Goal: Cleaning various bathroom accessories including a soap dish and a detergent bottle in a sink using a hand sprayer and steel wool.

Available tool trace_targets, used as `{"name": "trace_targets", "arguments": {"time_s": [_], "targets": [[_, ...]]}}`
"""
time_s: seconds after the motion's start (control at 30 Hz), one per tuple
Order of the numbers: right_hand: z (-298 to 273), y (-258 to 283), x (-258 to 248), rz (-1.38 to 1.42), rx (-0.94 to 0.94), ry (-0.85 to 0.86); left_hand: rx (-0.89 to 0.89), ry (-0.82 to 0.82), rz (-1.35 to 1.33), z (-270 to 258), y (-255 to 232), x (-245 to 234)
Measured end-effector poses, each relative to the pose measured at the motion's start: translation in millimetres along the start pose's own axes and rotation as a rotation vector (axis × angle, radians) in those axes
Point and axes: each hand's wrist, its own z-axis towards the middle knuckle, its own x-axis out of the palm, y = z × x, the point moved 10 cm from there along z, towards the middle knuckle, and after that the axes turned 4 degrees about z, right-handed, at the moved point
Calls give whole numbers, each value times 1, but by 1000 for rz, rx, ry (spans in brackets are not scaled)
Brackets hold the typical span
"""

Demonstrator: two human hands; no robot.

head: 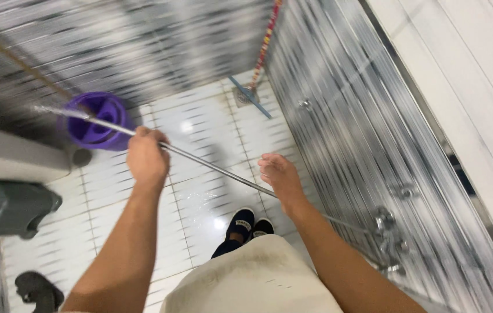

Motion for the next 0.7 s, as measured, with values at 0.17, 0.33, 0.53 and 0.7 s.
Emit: {"name": "trace_targets", "arguments": {"time_s": [0.17,0.33,0.53,0.7], "targets": [[5,37,72,-266,-259,252,-21,-99,-78,-26,-37,-43],[-21,76,130,-410,-352,385,-34,-141,-122,-54,-65,-73],[-30,57,167,-360,-284,543,-32,-184,-218,-77,-82,-116],[-44,39,197,-244,-271,730,-77,-219,-433,-92,-64,-136]]}}
